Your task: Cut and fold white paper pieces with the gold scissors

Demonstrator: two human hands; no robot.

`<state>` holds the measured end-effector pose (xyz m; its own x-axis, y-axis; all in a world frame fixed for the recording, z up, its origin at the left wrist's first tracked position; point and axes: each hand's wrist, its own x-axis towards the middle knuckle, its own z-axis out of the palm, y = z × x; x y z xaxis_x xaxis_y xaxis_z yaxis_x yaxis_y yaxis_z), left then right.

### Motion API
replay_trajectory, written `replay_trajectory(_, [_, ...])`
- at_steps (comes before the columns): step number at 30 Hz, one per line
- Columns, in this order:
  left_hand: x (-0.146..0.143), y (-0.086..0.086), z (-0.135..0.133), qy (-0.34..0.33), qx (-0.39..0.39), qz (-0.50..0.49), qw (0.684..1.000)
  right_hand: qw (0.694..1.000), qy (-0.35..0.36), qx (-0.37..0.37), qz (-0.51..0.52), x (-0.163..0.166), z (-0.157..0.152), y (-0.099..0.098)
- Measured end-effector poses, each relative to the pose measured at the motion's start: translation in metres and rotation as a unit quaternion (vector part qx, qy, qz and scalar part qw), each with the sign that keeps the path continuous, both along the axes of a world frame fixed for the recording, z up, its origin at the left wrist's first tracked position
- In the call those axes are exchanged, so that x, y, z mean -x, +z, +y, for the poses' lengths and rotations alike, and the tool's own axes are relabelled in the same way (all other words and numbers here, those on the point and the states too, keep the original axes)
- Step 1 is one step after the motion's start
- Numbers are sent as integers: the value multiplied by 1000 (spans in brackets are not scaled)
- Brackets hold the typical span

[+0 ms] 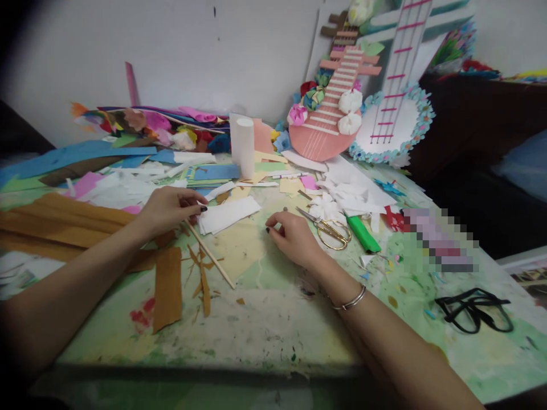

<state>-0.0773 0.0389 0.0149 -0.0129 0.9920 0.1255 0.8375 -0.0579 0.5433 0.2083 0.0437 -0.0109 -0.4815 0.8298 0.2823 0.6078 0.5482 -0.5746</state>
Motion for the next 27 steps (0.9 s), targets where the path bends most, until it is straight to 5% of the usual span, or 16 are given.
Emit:
replay_trajectory(6, [5, 0, 2, -37, -30, -28, 998, 1000, 2, -8, -9, 0, 0, 0])
replay_trajectory(12, [12, 0, 2, -247, 30, 47, 967, 1000, 6, -12, -20, -1, 0, 0])
replay_trajectory(27, [14, -5, 5, -276, 26, 65, 959, 999, 15, -5, -45, 0, -2, 2])
